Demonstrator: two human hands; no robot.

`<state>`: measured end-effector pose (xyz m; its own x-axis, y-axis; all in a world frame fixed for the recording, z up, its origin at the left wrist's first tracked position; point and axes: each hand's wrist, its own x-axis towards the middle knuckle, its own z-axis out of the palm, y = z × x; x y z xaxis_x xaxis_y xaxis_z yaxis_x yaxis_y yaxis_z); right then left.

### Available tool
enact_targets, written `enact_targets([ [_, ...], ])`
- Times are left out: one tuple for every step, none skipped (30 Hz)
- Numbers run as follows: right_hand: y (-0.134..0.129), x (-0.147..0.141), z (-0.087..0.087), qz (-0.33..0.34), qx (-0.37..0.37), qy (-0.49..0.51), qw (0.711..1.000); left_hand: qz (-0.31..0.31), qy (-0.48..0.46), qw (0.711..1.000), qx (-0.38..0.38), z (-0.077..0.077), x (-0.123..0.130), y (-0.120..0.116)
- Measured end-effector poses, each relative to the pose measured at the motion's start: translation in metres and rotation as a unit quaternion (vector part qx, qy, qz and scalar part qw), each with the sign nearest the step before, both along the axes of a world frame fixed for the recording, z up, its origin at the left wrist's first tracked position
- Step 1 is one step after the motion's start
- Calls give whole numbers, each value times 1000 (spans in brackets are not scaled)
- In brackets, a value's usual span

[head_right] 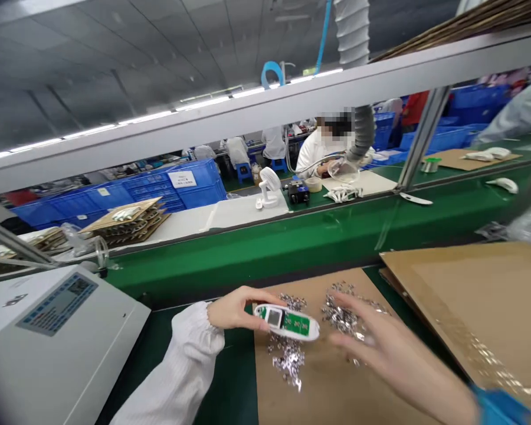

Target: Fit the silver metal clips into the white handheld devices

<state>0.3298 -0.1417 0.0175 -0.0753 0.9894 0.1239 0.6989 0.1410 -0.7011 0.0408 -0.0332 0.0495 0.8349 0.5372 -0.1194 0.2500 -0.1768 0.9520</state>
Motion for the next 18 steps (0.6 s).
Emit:
enact_targets([
  [-1, -16, 3, 69, -43, 10, 997, -29, -11, 1000, 2, 1, 2, -12],
  [-2, -31, 5, 131, -82, 16, 988, -41, -24, 999, 9, 0, 2, -22],
  [-3, -45, 4, 175, -109, 17, 978, -30, -42, 999, 17, -4, 2, -32],
  [-6, -56, 1, 180, -111, 5, 977, 8, -68, 997, 21, -11, 1, -42],
  [-9, -66, -6, 160, -96, -5, 982, 70, -100, 992, 13, -19, 1, -52],
  [-14, -73, -15, 126, -68, -19, 990, 157, -142, 977, -11, -29, 2, -63],
  [-20, -78, -26, 85, -30, -34, 995, 250, -184, 949, -55, -41, 6, -73],
  [-27, -83, -38, 47, 12, -55, 997, 340, -222, 907, -111, -53, 12, -84],
  [-34, -87, -50, 19, 49, -85, 995, 405, -249, 861, -184, -65, 21, -94],
  [-41, -91, -60, 1, 79, -117, 990, 441, -267, 818, -256, -76, 31, -103],
  [-47, -94, -67, -9, 98, -148, 984, 463, -277, 782, -313, -86, 42, -111],
  [-53, -98, -71, -9, 104, -172, 980, 482, -288, 749, -352, -94, 52, -116],
  [-58, -101, -72, -1, 98, -184, 978, 497, -299, 723, -374, -100, 60, -120],
  [-61, -102, -71, 15, 85, -181, 980, 507, -309, 704, -391, -104, 67, -120],
  [-63, -101, -67, 34, 67, -164, 984, 511, -318, 689, -405, -106, 71, -119],
  [-64, -97, -64, 49, 48, -135, 988, 506, -327, 678, -420, -106, 74, -115],
  [-63, -89, -61, 52, 33, -101, 993, 493, -336, 671, -440, -105, 74, -109],
  [-60, -78, -60, 41, 24, -72, 996, 476, -344, 666, -460, -103, 73, -103],
])
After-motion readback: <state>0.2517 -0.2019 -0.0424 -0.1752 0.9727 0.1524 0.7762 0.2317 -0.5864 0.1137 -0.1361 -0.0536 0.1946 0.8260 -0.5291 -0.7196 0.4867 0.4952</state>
